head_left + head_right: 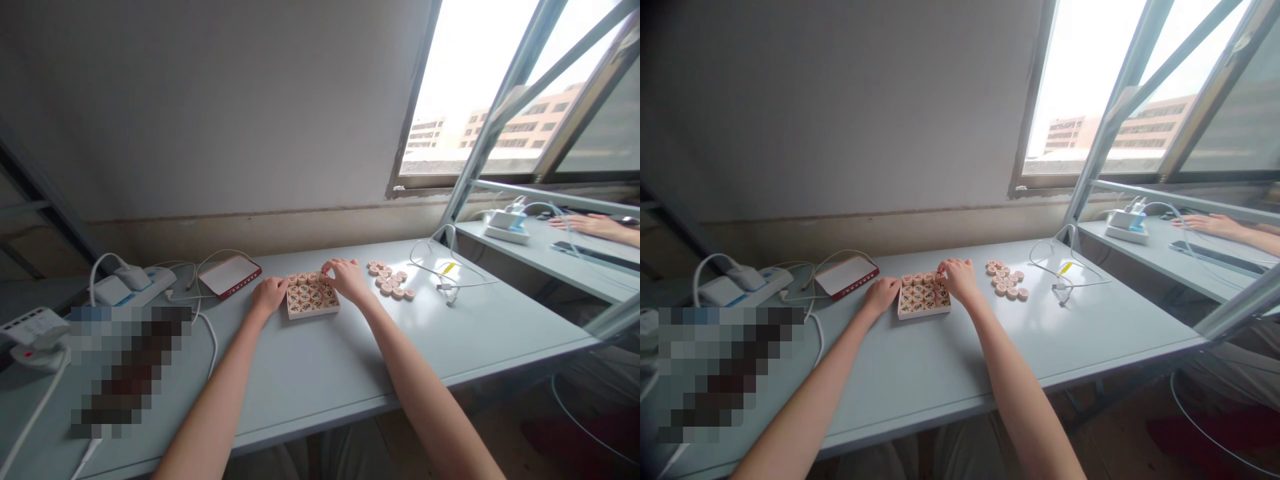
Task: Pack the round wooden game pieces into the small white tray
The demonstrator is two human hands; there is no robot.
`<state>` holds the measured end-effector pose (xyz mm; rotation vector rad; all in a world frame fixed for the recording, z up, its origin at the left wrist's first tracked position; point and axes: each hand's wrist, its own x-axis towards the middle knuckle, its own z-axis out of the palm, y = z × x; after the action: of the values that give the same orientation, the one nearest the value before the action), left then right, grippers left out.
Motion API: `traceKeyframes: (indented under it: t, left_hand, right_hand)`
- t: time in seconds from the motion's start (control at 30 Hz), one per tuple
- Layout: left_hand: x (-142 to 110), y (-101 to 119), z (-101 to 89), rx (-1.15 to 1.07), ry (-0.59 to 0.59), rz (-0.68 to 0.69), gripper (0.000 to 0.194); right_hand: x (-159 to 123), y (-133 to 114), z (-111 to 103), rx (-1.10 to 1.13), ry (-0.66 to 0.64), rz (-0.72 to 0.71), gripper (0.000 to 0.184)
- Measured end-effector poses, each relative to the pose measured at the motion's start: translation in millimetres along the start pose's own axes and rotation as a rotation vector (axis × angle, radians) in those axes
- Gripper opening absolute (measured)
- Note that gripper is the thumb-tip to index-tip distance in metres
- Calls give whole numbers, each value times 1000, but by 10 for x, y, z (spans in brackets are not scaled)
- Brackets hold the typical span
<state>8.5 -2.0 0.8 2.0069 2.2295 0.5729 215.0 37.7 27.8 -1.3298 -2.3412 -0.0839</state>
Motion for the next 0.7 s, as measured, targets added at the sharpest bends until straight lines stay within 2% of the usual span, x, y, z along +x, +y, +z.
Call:
traceKeyframes:
  t: [0.3,0.4,0.5,0.63,0.7]
  left_hand:
    - [14,-108,-2,-213,-40,136,33]
    - [25,-128,30,-240,-109,150,35]
    - [37,-130,69,-259,-102,170,34]
    - [46,-102,104,-265,-85,175,35]
    - [46,-71,115,-269,-82,169,35]
  right_hand:
    - [1,80,-12,52,-20,28,24]
    - [8,208,-11,-52,76,185,26]
    - [-26,387,50,-271,146,374,33]
    - [-89,566,172,-421,40,532,45]
    - [-102,578,196,-412,-12,524,44]
